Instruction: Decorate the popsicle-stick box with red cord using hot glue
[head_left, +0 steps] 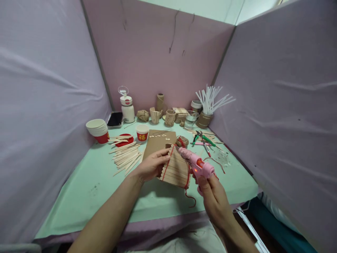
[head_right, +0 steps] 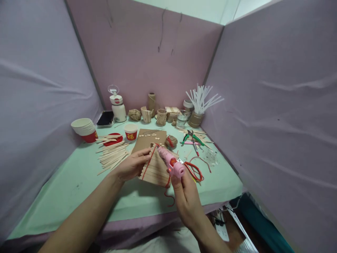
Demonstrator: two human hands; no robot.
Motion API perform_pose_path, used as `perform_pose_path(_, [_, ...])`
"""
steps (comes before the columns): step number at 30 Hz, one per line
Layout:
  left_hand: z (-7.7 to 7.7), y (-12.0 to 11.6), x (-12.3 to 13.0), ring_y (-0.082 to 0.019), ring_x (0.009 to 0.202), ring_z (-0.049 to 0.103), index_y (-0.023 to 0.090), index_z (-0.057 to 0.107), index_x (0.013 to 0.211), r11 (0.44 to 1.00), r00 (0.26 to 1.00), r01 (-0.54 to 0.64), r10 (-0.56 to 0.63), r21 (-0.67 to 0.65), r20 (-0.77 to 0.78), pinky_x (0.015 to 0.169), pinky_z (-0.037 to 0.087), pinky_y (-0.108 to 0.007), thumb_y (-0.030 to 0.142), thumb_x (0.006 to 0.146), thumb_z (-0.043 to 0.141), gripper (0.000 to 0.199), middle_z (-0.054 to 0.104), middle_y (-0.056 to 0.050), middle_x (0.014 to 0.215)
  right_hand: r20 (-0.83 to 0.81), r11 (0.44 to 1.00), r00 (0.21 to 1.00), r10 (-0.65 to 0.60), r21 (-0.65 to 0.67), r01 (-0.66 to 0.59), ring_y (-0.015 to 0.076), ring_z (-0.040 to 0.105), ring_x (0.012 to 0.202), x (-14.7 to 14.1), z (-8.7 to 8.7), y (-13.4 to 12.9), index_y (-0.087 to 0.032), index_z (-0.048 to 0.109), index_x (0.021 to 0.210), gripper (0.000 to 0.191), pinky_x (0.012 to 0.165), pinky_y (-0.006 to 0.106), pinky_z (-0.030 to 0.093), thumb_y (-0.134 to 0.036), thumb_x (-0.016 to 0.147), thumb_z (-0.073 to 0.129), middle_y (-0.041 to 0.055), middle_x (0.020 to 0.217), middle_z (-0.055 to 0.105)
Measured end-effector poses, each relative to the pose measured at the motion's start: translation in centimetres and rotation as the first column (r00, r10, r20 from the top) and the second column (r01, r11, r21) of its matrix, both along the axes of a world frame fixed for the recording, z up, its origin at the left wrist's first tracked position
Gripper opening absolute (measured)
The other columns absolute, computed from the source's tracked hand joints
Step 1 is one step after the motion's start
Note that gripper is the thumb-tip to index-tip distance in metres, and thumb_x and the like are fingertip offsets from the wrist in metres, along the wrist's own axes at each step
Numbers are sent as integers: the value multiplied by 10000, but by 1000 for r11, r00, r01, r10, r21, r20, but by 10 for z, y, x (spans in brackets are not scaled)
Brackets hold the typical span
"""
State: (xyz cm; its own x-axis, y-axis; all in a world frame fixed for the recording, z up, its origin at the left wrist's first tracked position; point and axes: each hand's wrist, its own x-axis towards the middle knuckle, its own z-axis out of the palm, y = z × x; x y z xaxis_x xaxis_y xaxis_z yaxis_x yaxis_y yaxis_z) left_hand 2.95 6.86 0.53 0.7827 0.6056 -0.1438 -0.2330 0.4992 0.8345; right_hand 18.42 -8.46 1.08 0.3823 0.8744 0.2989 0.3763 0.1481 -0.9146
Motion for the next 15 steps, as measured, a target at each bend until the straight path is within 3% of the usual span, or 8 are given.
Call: perform_pose_path(15, [-5, 1, 0, -206, 891, 665, 230, 664, 1217, 998, 998, 55, -56, 36, 8, 800, 451, -281, 350, 747, 770, 497, 714, -97, 1093, 33, 1000, 999, 19, 21, -20, 227, 581, 650, 2, -14, 5, -243, 620, 1183, 433, 592, 334, 513, -544, 950, 414, 50, 692, 601])
